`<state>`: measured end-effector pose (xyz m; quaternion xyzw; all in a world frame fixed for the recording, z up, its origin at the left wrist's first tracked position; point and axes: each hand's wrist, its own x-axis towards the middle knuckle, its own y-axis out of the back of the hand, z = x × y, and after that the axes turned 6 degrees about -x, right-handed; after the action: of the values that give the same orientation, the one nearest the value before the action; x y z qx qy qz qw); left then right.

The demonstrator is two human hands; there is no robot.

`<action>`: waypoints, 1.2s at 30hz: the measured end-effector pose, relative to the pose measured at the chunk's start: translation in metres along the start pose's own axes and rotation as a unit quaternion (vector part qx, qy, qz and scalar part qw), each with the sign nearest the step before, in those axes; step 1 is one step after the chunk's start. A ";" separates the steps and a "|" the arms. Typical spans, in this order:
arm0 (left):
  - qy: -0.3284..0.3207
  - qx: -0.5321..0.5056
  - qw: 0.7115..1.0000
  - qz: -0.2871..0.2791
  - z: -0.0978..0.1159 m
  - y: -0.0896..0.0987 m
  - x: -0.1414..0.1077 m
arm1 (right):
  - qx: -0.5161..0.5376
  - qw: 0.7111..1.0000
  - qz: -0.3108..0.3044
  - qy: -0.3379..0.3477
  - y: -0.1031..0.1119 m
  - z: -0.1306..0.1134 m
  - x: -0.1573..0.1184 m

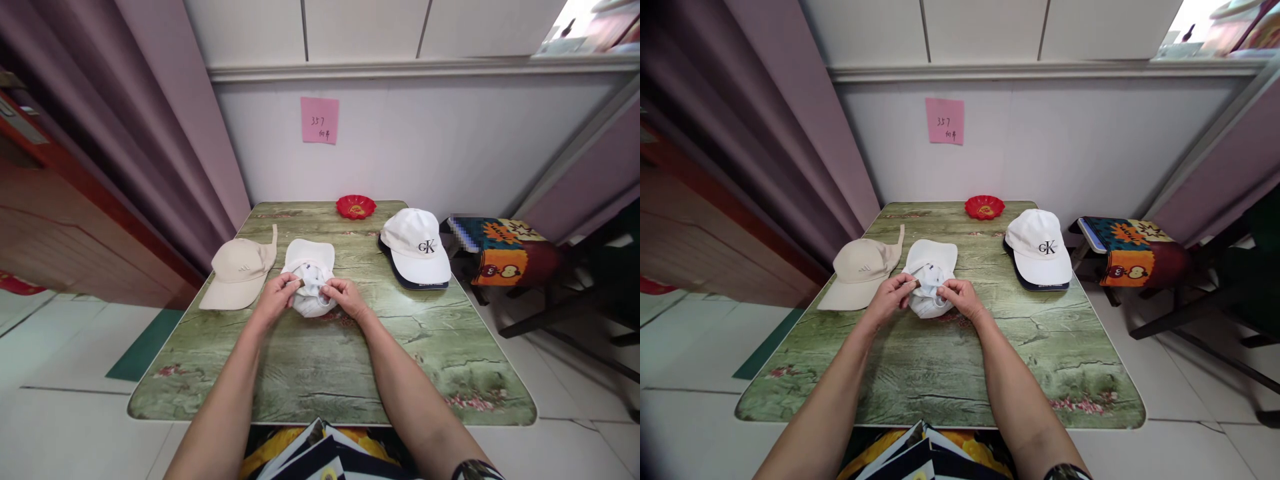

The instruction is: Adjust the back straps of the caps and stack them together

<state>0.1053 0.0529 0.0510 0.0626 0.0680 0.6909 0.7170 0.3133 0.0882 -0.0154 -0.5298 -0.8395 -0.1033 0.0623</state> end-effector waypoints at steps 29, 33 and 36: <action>-0.177 0.269 0.945 0.049 0.003 0.013 0.002 | -0.134 0.982 0.129 0.043 0.003 0.003 0.002; -0.137 0.215 0.967 -0.004 -0.004 0.009 0.001 | -0.225 0.964 0.136 0.037 0.004 0.002 0.000; -0.115 0.160 0.979 -0.049 -0.004 0.003 0.003 | -0.326 0.929 0.173 0.020 0.008 -0.004 -0.005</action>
<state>0.1021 0.0556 0.0475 0.2528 0.0976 0.6233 0.7335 0.3229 0.0863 -0.0121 -0.6557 -0.6533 -0.3698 -0.0806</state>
